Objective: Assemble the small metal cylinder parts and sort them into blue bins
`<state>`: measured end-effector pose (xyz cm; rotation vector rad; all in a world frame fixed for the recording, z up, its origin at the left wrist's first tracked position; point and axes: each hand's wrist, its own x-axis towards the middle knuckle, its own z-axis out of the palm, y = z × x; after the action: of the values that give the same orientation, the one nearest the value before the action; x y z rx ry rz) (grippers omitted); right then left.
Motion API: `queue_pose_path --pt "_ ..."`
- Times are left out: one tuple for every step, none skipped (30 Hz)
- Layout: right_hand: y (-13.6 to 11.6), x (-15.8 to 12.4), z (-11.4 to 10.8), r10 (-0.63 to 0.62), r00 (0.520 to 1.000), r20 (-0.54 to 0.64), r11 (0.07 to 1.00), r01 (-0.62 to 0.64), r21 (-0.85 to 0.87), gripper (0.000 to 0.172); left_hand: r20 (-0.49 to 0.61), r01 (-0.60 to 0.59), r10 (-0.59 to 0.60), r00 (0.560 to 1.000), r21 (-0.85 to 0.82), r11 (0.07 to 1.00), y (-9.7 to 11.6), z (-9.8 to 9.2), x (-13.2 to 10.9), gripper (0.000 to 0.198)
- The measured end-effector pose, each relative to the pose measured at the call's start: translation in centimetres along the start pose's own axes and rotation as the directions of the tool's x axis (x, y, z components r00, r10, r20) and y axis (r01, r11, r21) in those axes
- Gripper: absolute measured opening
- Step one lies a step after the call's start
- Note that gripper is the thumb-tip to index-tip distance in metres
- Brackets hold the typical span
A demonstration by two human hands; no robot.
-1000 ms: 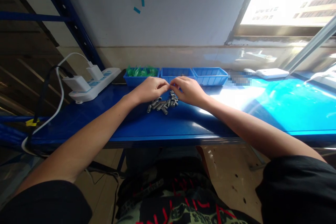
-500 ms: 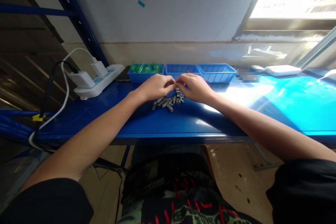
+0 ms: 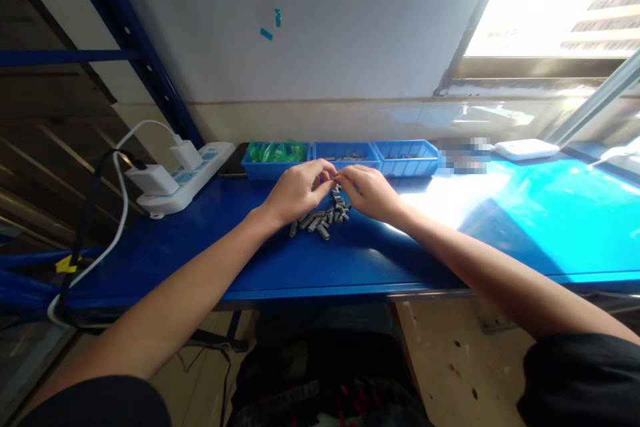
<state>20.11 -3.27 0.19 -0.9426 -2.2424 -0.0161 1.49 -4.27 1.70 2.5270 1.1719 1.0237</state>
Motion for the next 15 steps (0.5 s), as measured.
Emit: queue_pose_path --pt "-0.04 0.03 -0.05 0.004 1.000 0.000 1.000 -0.004 0.013 0.027 0.000 0.012 -0.012 1.000 -0.009 1.000 0.05 0.00 0.01 0.019" --pt "-0.05 0.05 -0.11 0.008 1.000 -0.002 1.000 -0.007 0.027 0.026 -0.004 0.023 -0.023 1.000 -0.023 0.999 0.10 0.01 0.03 0.019" --pt "-0.05 0.05 -0.19 0.012 1.000 -0.006 0.999 -0.012 0.038 0.025 -0.010 0.031 -0.032 0.999 -0.039 0.999 0.13 0.03 0.05 0.020" --pt "-0.02 0.04 -0.27 0.020 1.000 -0.014 0.999 -0.019 0.043 0.022 -0.014 0.039 -0.040 0.999 -0.058 0.998 0.15 0.06 0.07 0.021" --pt "0.03 0.02 -0.36 0.027 0.999 -0.023 0.999 -0.026 0.045 0.020 -0.019 0.048 -0.049 0.999 -0.077 0.996 0.15 0.10 0.10 0.021" --pt "0.10 -0.01 -0.45 0.032 0.999 -0.033 0.999 -0.031 0.041 0.019 -0.024 0.057 -0.060 0.998 -0.096 0.994 0.13 0.15 0.13 0.022" --pt "0.18 -0.05 -0.53 0.032 0.999 -0.043 0.999 -0.030 0.034 0.021 -0.028 0.070 -0.074 0.997 -0.115 0.991 0.08 0.20 0.16 0.023" --pt "0.25 -0.08 -0.60 0.023 0.999 -0.050 0.999 -0.021 0.025 0.023 -0.032 0.086 -0.091 0.995 -0.134 0.987 0.01 0.26 0.19 0.023" --pt "0.32 -0.11 -0.63 0.005 0.999 -0.054 1.000 -0.004 0.015 0.024 -0.032 0.103 -0.109 0.994 -0.150 0.983 -0.09 0.32 0.22 0.024" --pt "0.37 -0.13 -0.63 -0.018 0.998 -0.057 1.000 0.018 0.005 0.023 -0.027 0.120 -0.126 0.992 -0.160 0.980 -0.20 0.37 0.24 0.025" --pt "0.39 -0.15 -0.58 -0.040 0.997 -0.060 0.999 0.039 -0.006 0.021 -0.018 0.135 -0.140 0.990 -0.165 0.977 -0.34 0.41 0.26 0.025" --pt "0.38 -0.15 -0.48 -0.056 0.996 -0.065 0.998 0.055 -0.018 0.018 -0.008 0.148 -0.151 0.988 -0.165 0.975 -0.48 0.43 0.26 0.026" --pt "0.36 -0.14 -0.35 -0.066 0.995 -0.069 0.998 0.064 -0.030 0.015 0.002 0.158 -0.159 0.987 -0.162 0.974 -0.61 0.45 0.27 0.026" --pt "0.32 -0.13 -0.19 -0.070 0.995 -0.074 0.997 0.067 -0.041 0.014 0.009 0.166 -0.167 0.986 -0.160 0.973 -0.74 0.45 0.27 0.027" --pt "0.27 -0.12 -0.02 -0.071 0.994 -0.078 0.996 0.068 -0.052 0.013 0.016 0.175 -0.175 0.984 -0.164 0.971 -0.85 0.44 0.27 0.028"
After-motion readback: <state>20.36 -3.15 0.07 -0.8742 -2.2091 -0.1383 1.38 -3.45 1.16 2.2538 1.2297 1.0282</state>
